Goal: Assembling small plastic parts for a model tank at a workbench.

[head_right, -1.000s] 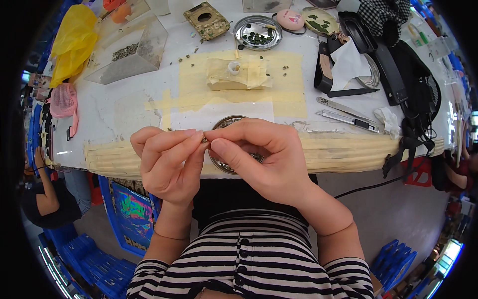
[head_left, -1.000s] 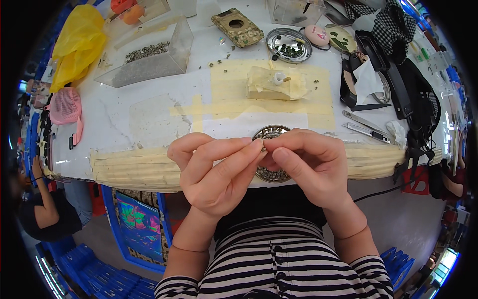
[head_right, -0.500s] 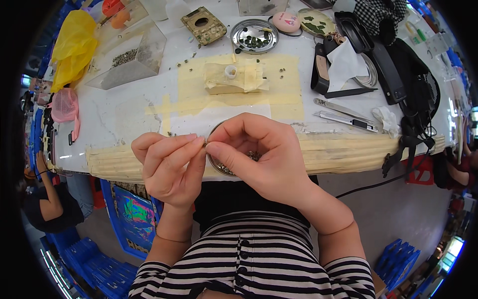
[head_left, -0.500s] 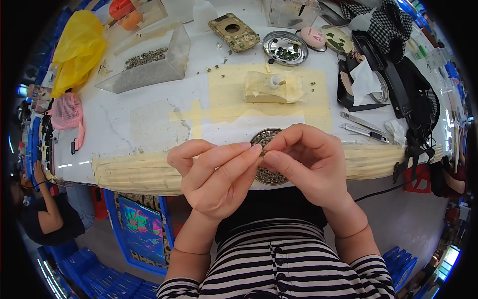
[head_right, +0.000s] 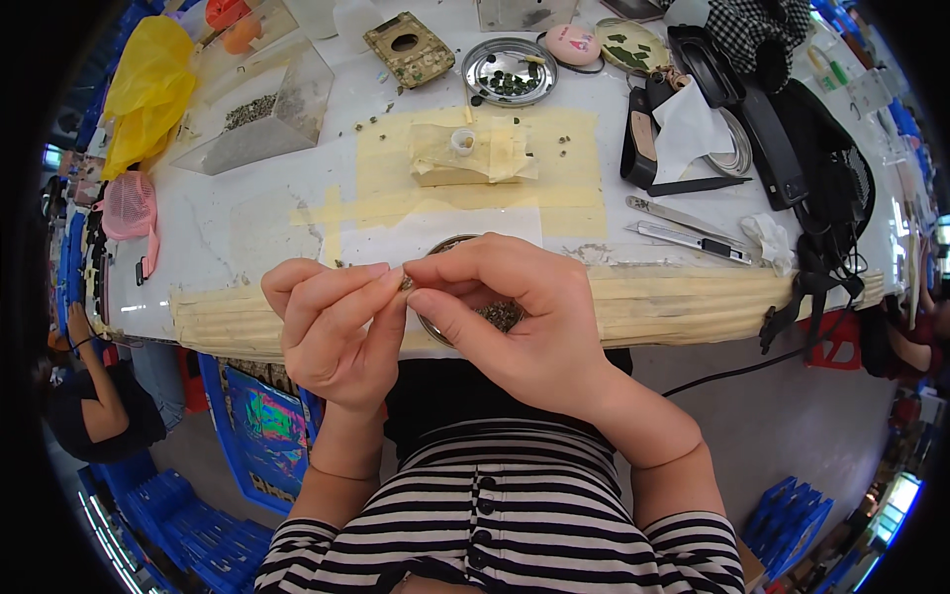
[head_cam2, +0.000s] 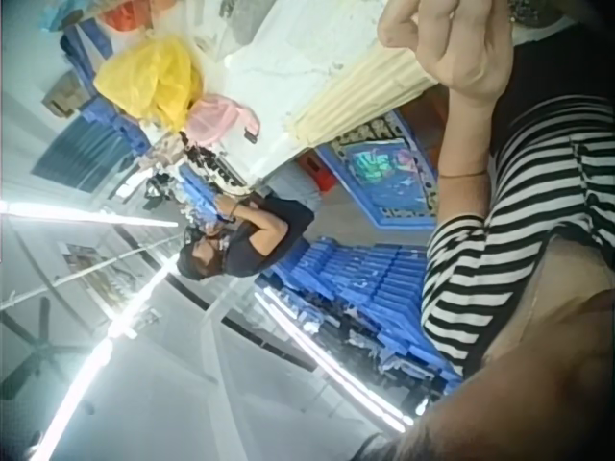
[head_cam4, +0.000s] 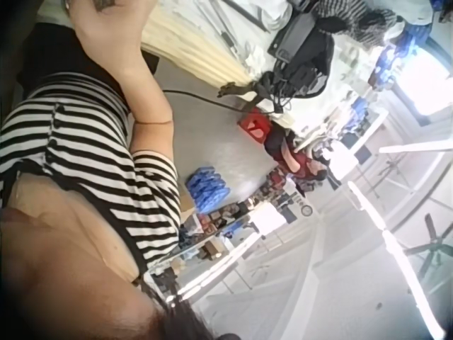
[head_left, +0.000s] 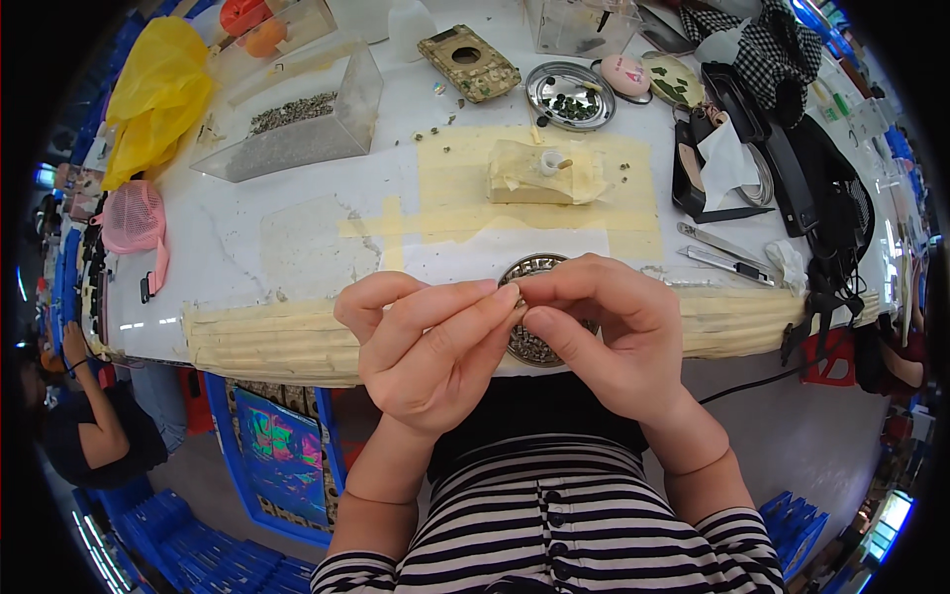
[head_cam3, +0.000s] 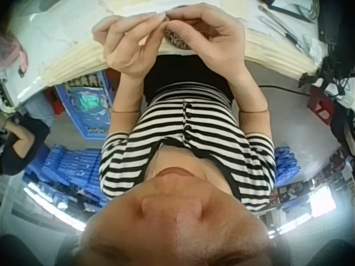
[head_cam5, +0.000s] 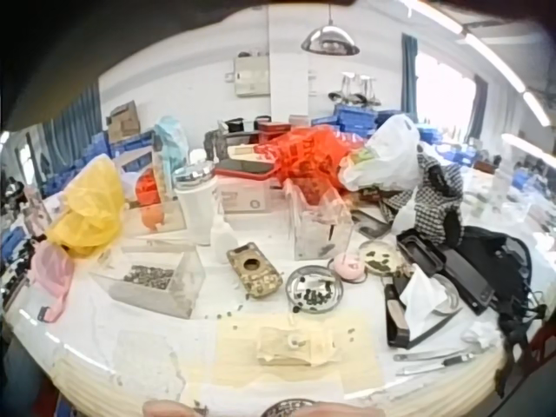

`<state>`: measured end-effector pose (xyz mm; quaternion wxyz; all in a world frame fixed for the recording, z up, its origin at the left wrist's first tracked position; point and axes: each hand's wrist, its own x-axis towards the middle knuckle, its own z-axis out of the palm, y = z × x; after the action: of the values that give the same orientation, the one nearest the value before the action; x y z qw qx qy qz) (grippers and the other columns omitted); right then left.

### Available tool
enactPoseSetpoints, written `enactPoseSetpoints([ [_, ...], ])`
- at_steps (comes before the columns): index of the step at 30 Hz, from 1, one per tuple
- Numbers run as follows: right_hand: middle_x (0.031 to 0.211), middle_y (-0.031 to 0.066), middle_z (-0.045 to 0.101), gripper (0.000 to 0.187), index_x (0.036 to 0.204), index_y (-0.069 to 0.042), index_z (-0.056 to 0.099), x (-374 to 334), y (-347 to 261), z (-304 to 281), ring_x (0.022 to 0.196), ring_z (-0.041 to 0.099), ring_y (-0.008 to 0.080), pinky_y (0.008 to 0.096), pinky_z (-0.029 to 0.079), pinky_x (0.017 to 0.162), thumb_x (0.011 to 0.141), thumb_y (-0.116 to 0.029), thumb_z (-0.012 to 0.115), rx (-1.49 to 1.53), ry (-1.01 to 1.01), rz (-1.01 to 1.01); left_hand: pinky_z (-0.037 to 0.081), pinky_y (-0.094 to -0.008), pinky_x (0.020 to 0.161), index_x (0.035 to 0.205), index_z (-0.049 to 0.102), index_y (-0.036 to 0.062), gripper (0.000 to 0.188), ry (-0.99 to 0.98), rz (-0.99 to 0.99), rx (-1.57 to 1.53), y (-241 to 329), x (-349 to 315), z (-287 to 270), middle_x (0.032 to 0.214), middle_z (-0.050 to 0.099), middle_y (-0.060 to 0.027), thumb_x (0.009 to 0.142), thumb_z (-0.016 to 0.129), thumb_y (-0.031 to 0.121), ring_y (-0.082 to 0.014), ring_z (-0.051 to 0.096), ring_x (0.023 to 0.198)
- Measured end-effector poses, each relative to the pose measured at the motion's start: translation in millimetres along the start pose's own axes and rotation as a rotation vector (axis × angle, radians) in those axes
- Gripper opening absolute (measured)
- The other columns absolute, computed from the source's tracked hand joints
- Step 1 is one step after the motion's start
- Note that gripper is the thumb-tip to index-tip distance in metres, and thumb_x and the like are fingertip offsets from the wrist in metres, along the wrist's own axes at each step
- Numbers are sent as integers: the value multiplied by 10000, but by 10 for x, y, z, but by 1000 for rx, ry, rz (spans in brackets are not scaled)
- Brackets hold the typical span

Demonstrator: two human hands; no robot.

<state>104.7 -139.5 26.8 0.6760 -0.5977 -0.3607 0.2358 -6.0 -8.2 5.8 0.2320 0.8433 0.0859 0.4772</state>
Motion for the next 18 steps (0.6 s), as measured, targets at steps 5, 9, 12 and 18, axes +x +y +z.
enactPoseSetpoints([
  [5, 921, 99, 698, 165, 996, 23, 712, 1, 4, -15, 774, 692, 137, 244, 566, 682, 833, 26, 739, -19, 5, -14, 386, -277, 761, 918, 794, 139, 293, -3, 3, 17, 1, -9, 12, 950, 705, 62, 636, 859, 88, -177, 491, 866],
  [9, 875, 108, 696, 183, 970, 15, 725, 29, -59, -16, 725, 683, 162, 253, 549, 629, 793, 48, 754, -451, 44, -342, 388, -281, 764, 919, 792, 140, 301, -6, -13, 59, 7, -14, 12, 941, 700, 59, 632, 858, 80, -184, 492, 875],
  [12, 842, 112, 693, 206, 966, 8, 737, 21, -7, 13, 689, 672, 179, 265, 537, 597, 770, 66, 757, -517, 91, -501, 390, -284, 765, 926, 790, 139, 312, 0, -21, 56, -11, -18, 25, 932, 696, 58, 628, 859, 75, -186, 492, 875],
  [18, 844, 106, 694, 250, 998, 5, 742, 31, 10, 9, 697, 678, 187, 272, 550, 609, 757, 65, 765, -398, 56, -337, 392, -287, 763, 938, 786, 140, 331, 1, -9, 40, -12, -15, 11, 930, 695, 56, 623, 863, 72, -184, 493, 871],
])
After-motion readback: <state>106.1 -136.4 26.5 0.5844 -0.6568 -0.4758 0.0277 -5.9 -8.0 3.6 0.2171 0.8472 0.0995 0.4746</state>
